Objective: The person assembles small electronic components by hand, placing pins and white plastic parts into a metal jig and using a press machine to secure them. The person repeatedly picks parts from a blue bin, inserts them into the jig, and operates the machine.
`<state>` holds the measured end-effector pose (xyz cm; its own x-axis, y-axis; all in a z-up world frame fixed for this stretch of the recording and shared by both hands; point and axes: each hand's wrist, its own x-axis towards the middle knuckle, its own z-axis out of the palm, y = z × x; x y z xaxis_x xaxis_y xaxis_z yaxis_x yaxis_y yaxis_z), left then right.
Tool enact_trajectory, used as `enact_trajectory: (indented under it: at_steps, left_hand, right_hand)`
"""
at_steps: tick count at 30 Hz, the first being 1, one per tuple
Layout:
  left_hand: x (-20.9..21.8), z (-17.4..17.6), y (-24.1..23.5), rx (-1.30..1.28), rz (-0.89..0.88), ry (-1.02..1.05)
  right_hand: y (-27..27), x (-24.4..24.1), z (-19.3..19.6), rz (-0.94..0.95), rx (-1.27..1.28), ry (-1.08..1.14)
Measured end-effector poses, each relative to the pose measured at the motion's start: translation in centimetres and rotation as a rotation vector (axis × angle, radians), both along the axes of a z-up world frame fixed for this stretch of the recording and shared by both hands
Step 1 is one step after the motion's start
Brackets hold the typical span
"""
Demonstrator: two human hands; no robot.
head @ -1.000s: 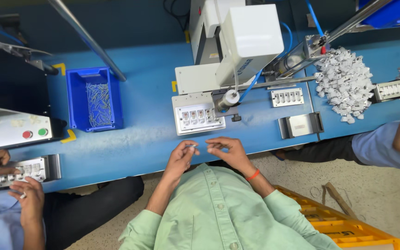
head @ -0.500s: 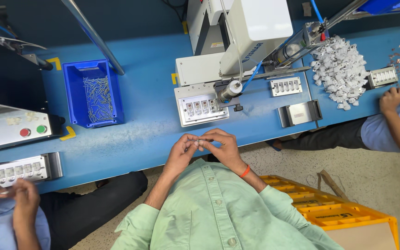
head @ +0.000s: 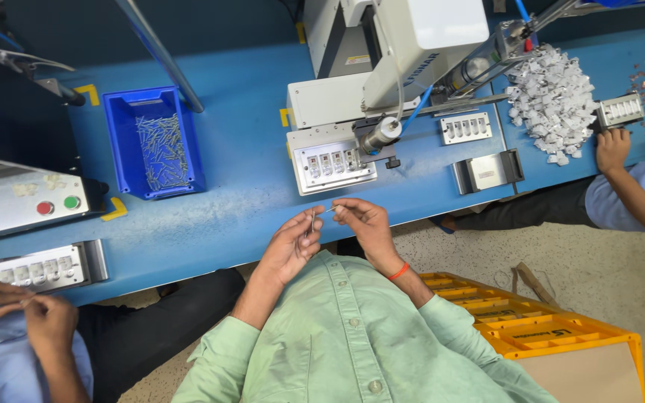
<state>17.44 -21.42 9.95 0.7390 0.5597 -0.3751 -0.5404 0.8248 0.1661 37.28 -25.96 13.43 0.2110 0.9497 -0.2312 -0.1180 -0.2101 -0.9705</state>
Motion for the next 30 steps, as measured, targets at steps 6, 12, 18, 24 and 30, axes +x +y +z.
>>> enact_trajectory:
  at_steps: [6, 12, 18, 24, 30]
  left_hand:
    - [-0.9, 0.3, 1.0, -0.021, 0.245, 0.057]
    - [-2.7, 1.8, 1.8, -0.029, 0.364, 0.029]
    - [-4.0, 1.9, 2.0, -0.012, 0.423, 0.037]
    - [-6.5, -2.3, 0.9, -0.009, 0.520, 0.144]
    - [-9.2, -6.7, -2.4, -0.102, 0.493, 0.455]
  right_hand:
    - [0.0, -0.2, 0.5, -0.046, -0.031, -0.037]
    - [-0.1, -0.1, -0.2, -0.027, -0.036, -0.030]
    - [0.7, 0.3, -1.2, 0.106, -0.086, -0.256]
    - [3.2, -1.2, 0.1, 0.609, -0.221, -0.765]
    - [8.6, -7.0, 4.9, 0.926, 0.039, -0.996]
